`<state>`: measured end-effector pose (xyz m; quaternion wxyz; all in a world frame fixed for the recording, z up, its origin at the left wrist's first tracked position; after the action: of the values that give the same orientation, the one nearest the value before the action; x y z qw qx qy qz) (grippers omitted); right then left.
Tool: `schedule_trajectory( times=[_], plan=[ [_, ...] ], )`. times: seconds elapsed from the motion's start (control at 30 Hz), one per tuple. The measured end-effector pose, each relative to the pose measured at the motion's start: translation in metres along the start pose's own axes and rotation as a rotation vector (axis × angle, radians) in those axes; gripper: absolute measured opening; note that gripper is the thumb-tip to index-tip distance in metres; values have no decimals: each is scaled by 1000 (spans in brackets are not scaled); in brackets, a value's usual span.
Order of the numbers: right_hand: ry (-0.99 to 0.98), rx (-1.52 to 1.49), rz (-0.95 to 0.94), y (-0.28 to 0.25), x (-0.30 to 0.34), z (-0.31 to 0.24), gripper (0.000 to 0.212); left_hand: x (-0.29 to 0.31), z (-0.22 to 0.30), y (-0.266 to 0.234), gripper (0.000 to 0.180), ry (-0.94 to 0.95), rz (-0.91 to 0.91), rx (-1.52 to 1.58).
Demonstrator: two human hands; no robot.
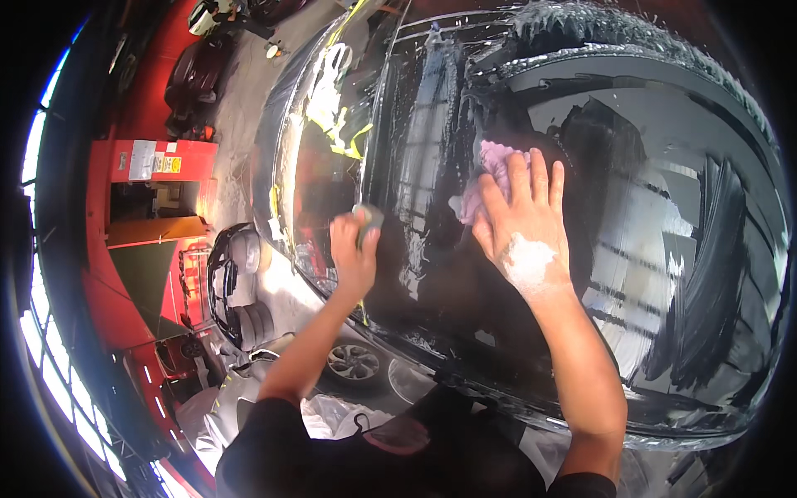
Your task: The person scrubs the hood of a black car using a yellow sponge and a purple cloth. They apply a white cleaning substance and wipe the surface in circular and linear motions, occasionally dipping the sponge into a bucket of water.
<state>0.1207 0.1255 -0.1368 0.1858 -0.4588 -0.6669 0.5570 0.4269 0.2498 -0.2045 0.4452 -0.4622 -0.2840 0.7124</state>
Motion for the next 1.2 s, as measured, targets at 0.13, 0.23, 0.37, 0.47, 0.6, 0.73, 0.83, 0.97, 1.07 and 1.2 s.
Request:
schedule_trajectory(
  times=[0.13, 0.23, 0.37, 0.47, 0.6, 0.73, 0.83, 0.97, 1.07, 1.2],
  plan=[
    [-36, -13, 6, 5, 3, -5, 51, -175, -22, 63, 26, 55, 81, -16],
    [-53, -7, 20, 4, -2, -12, 51, -274, -40, 96, 27, -116, 81, -197],
    [-25, 20, 39, 2, 2, 6, 50, -191, -3, 79, 28, 81, 27, -6],
    [3, 9, 14, 3, 4, 5, 50, -56, 5, 29, 30, 57, 0, 29],
    [0, 2, -29, 6, 4, 1, 52, -128, -6, 49, 31, 59, -42, -11],
    [-41, -41, 2, 3, -3, -12, 52, -334, -50, 118, 32, -16, 78, -121],
    [-33, -46, 1, 3, 0, -4, 51, -351, -33, 136, 35, -18, 35, -229],
    [25, -14, -42, 1, 4, 8, 52, -181, 9, 86, 33, 214, -66, -17],
    [6, -31, -39, 5, 2, -1, 53, -91, 5, 38, 39, 235, -91, -16],
    [12, -49, -66, 1, 3, 4, 56, -226, 4, 98, 23, 242, -17, 2]
  ],
)
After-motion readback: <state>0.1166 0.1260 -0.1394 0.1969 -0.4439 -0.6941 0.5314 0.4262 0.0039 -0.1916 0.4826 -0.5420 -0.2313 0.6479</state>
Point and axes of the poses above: each hand's wrist, its own x-axis away from the middle knuckle, its own y-axis out of the palm, z = x × y, the point moved 3 cm from there along -x, towards the middle knuckle, and after that the axes turned 2 degrees about -y, right-handed, at the moved point
